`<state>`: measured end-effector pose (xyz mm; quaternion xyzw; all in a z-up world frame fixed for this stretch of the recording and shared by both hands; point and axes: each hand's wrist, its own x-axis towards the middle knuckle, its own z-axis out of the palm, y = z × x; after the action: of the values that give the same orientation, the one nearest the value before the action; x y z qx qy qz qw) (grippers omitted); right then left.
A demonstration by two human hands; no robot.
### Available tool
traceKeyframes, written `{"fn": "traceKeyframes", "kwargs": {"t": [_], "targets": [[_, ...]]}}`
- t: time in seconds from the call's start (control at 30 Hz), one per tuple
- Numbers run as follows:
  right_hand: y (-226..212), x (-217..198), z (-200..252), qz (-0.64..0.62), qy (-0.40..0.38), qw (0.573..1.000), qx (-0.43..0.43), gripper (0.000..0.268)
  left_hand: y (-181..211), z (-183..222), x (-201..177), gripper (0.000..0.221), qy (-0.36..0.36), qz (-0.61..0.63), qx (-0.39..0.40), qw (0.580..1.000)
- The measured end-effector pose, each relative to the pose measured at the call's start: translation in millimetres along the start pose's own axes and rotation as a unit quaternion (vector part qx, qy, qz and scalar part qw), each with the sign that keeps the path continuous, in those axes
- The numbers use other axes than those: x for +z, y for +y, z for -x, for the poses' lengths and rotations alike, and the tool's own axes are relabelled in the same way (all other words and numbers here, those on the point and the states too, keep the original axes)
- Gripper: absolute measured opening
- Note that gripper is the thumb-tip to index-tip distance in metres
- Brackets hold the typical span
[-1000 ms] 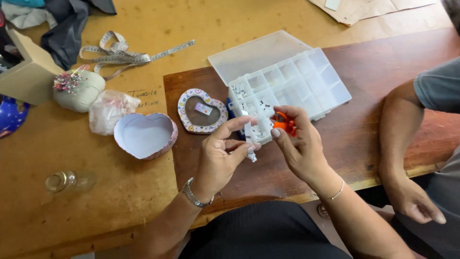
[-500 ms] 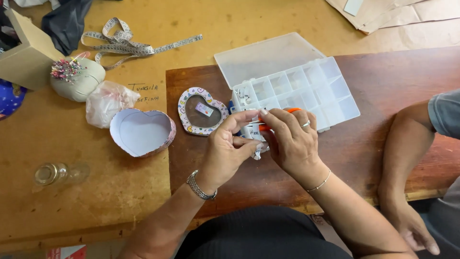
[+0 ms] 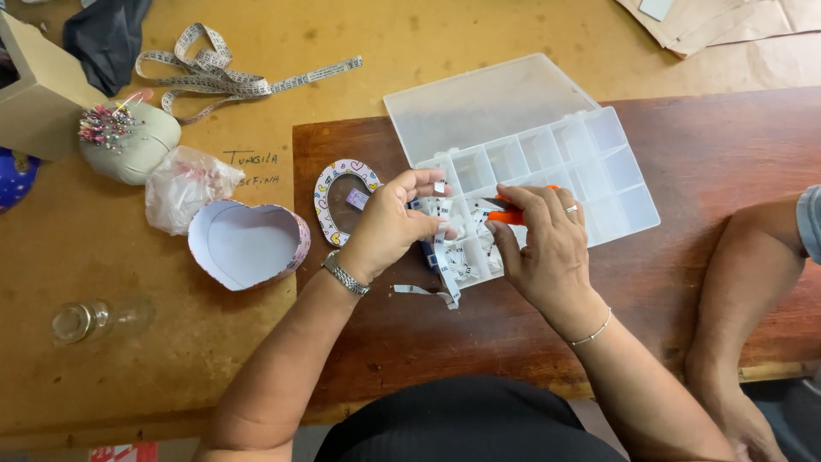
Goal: Sorting small white sewing components into a plastic organizer box on a wooden work table.
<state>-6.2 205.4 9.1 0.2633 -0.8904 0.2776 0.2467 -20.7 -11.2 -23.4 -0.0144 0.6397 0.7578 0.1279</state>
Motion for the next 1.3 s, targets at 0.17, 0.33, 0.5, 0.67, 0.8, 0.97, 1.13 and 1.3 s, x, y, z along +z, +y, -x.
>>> {"fn": "traceKeyframes", "kwargs": {"t": [0.17,0.33,0.5,0.67,0.8,0.97,1.13,1.3], "targets": [[-4.7,0.2,-7.2,-0.107,-0.056,0.981,0.15,0.033,-3.1,-4.2,-3.2,0.071,0.004,-0.009,0.012,1.0],[-13.1,-1.1,-29.8,-0.169,-0.186,0.91,0.331,0.015,17.3,11.9,8.4,0.071,0.006,-0.053,0.054,0.997],[-0.5,26.8,-38.1,-0.306,-0.203,0.864,0.345,0.007,26.8,26.8,24.7,0.039,0.049,-0.075,0.074,0.993],[-9.0,18.8,-54.8,-0.35,-0.156,0.867,0.319,0.006,21.0,42.4,28.5,0.035,0.022,-0.066,0.042,0.997],[-2.8,11.2,-38.5,-0.349,-0.135,0.903,0.212,0.048,27.3,45.5,25.5,0.06,-0.005,-0.001,0.067,0.998],[19.8,24.9,-9.4,-0.155,0.002,0.988,0.016,0.031,28.0,42.3,22.2,0.069,-0.016,0.016,0.081,0.996],[19.6,31.9,-7.2,-0.029,0.052,0.992,-0.115,0.034,26.3,35.6,25.2,0.072,-0.018,0.029,0.083,0.996],[12.9,35.3,-11.5,0.021,0.056,0.988,-0.14,0.025,27.4,35.2,24.2,0.074,-0.006,0.022,0.058,0.998]]}}
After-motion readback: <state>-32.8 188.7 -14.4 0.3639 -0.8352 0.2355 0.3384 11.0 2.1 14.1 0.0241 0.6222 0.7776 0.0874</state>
